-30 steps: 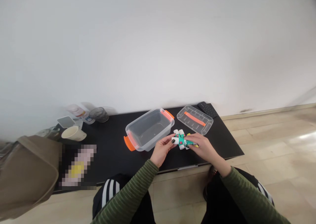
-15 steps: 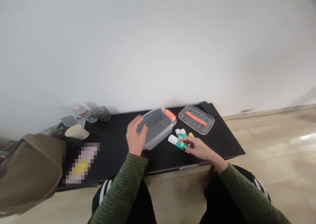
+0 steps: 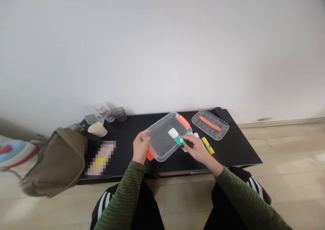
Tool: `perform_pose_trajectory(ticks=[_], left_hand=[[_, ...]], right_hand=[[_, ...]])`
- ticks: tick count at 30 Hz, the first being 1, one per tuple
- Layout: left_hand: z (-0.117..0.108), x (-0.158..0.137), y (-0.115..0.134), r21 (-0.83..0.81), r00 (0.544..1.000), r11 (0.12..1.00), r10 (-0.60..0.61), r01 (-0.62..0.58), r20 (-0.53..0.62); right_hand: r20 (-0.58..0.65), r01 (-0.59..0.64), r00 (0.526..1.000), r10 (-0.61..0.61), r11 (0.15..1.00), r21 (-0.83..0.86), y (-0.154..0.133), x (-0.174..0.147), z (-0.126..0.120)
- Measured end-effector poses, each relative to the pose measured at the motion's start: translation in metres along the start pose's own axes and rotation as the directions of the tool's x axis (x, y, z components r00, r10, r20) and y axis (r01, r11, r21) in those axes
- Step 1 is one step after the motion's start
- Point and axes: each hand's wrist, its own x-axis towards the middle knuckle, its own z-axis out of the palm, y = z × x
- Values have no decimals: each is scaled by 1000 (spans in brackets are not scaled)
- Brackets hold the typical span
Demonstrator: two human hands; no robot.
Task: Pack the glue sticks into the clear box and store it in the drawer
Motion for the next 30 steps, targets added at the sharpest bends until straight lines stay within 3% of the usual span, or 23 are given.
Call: perform_pose_trajectory(ticks=[4,10,13,17,21,24,26,28,30], left_hand=[[-9,-26,6,29,998,998,57,-57,9],[-8,-51,8,79,994,992,95,-99,47],[-4,-62,10,81,992,991,103,-109,71],[0,-72,10,69,994,993,94,-99,63],[2,-72,7,66,996,995,68,-72,61],[1,-64,6,38,997,997,59,-61,55],[0,-58,6,-6,999,999,44,-44,21],[0,-53,6,-54,1000,998,15,-16,-18],[-1,-50,6,-99,999,995,-25,22,-37]], right_hand=[[97,55,995,-29,961,-273,-26,4,29],[241,-91,941,238,862,-498,-35,17,75],[283,-93,909,304,813,-574,-34,21,91],[366,-42,874,321,799,-600,-28,18,102],[412,18,866,282,807,-590,-26,14,95],[313,29,935,164,848,-529,-28,17,75],[164,35,985,45,889,-457,-27,20,53],[-26,24,999,-37,916,-401,-23,23,26],[-193,-29,980,-48,926,-377,-13,25,-4]])
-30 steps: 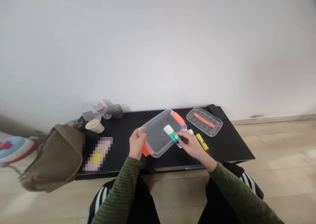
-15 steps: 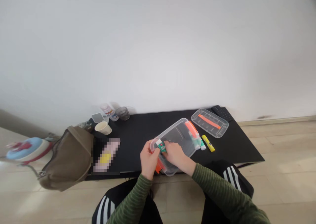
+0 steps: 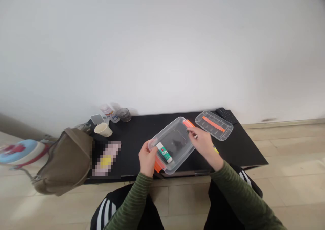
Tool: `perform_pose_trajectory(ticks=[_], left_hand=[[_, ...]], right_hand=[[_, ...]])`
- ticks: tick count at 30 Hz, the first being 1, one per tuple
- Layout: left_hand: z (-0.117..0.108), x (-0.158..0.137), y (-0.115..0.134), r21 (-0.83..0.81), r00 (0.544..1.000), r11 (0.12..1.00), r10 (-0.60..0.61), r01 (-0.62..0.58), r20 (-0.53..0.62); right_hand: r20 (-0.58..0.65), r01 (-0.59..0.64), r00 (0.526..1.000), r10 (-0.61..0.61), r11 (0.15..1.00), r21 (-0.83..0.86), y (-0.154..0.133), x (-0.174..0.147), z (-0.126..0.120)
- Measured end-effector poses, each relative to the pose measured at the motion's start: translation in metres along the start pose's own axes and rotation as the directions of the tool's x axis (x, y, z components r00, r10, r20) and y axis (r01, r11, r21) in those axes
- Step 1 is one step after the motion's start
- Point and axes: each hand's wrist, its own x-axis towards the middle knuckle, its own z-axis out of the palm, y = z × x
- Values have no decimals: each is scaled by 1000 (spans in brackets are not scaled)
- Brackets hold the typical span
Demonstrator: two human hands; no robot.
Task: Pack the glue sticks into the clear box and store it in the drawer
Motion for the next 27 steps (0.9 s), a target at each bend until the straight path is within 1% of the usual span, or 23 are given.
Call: perform_pose_trajectory(ticks=[1,3,4,6,7,8,10,11,13,15,18,20,23,25,27], left_hand=[[0,1,0,-16,1000,1000,-19,19,-2],[-1,2,-1,-32,999,999,-42,42,-1],[-2,2,-1,-33,999,998,-44,44,-1],[-3,1,-1,-30,999,999,-44,44,-1],[-3,1,-1,-33,999,998,-47,47,0],[-3,0,-1,-40,999,998,-51,51,3],[-4,-1,0,-61,998,996,-64,64,8],[-4,-1,0,-71,998,995,-69,70,11],[-4,-2,0,-83,997,993,-78,80,19],[-4,-2,0,-87,997,993,-81,82,21],[-3,-2,-1,-91,997,993,-72,74,15],[-3,-1,-1,-92,998,993,-68,69,15],[-2,-1,0,-90,998,994,-61,62,15],[-2,-2,1,-86,999,995,-53,54,13],[-3,-3,1,-77,999,996,-45,45,10]], right_hand=[[-48,-38,998,37,999,-10,12,3,-10],[-83,-120,990,115,991,-64,38,7,-27],[-72,-162,985,155,981,-106,51,8,-33],[2,-238,970,245,945,-223,75,6,-42],[60,-276,950,307,914,-296,86,4,-44],[122,-306,920,373,877,-370,96,1,-46],[232,-332,841,490,804,-493,110,-6,-47],[270,-331,807,526,780,-530,114,-10,-47],[318,-316,768,556,761,-567,118,-17,-45],[325,-319,739,590,731,-603,116,-20,-41],[331,-339,678,656,679,-651,110,-20,-34],[350,-339,656,669,675,-655,108,-19,-29],[363,-336,651,667,682,-650,109,-18,-25],[354,-341,654,669,678,-651,111,-18,-26],[322,-359,682,657,683,-636,111,-18,-31]])
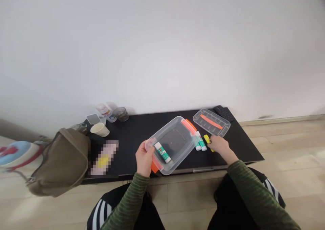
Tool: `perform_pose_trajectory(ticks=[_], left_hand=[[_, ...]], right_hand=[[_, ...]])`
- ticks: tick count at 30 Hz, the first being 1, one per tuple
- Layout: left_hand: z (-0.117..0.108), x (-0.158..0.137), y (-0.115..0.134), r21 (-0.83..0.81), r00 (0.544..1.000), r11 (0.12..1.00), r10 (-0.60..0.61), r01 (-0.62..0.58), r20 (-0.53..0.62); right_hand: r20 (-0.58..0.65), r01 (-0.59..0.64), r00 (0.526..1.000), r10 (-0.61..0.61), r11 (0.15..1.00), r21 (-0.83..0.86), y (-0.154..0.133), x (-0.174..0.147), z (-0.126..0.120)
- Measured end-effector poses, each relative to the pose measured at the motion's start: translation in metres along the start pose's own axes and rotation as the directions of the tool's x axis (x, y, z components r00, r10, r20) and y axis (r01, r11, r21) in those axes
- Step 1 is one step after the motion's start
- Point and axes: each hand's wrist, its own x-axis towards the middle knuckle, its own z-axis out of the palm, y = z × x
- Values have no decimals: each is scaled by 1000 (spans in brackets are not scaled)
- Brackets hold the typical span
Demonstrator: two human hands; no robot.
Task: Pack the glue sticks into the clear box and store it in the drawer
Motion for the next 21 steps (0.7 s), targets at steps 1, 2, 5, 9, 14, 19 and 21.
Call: perform_pose_trajectory(ticks=[1,2,5,9,14,19,21], left_hand=[[0,-1,0,6,1000,1000,4,-4,-1],[-1,-1,0,14,1000,1000,10,-10,0],[-1,-3,0,48,999,998,41,-41,14],[1,-7,0,133,994,986,98,-102,38],[9,-12,-1,227,987,961,147,-159,70],[13,-15,0,291,975,931,198,-219,98],[13,-16,1,301,973,926,206,-228,105]], right_hand=[[-45,2,999,-1,999,32,1,-2,-3],[-107,16,994,-7,997,81,2,-5,-8],[-376,196,923,-84,943,270,-2,-18,-19],[-706,571,682,-190,742,351,-25,-45,-22],[-657,764,615,-435,536,360,-72,-72,-7],[-320,667,744,-587,681,303,-121,-74,7],[-204,586,809,-551,779,221,-134,-72,11]])
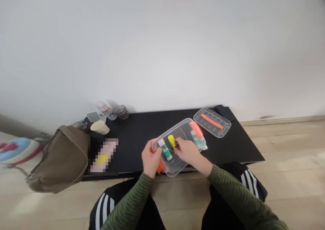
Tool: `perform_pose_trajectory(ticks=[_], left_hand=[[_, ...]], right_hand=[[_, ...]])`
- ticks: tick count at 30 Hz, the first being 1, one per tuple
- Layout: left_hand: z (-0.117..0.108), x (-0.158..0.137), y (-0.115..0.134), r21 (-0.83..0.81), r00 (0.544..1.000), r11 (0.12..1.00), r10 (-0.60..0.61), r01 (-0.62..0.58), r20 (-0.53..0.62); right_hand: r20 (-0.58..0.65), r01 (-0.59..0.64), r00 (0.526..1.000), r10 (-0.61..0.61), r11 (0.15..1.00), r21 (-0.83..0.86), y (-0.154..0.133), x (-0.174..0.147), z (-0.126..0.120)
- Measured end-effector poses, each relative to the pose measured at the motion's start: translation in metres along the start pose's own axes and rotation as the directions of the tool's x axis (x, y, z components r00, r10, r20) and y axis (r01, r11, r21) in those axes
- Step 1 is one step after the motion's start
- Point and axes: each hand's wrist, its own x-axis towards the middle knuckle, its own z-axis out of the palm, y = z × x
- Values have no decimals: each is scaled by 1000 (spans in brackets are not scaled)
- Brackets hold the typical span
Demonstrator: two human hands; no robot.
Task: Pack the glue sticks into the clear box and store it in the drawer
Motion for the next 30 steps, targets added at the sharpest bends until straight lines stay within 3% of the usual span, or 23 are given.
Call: perform_pose_trajectory(ticks=[4,8,19,23,26,28,30], left_hand=[[-2,-3,0,4,1000,1000,19,-19,18],[-2,-6,2,20,1000,1000,10,-10,15],[0,-8,9,3,1000,1000,-20,20,7],[-1,-6,6,11,1000,1000,-8,8,1],[-2,-5,3,11,1000,1000,-2,2,1],[-2,-4,2,7,1000,1000,-4,4,0],[-2,-4,0,-4,1000,1000,-9,9,-4]], right_hand=[[119,-99,986,120,980,-171,-7,10,9],[191,-112,968,161,964,-241,-7,14,14],[237,-17,968,77,970,-243,0,14,16],[117,-3,993,20,989,-146,4,10,6],[-63,86,994,-85,996,20,15,5,-12],[-235,113,969,-82,986,121,30,2,-30],[-408,81,913,9,976,204,51,-1,-48]])
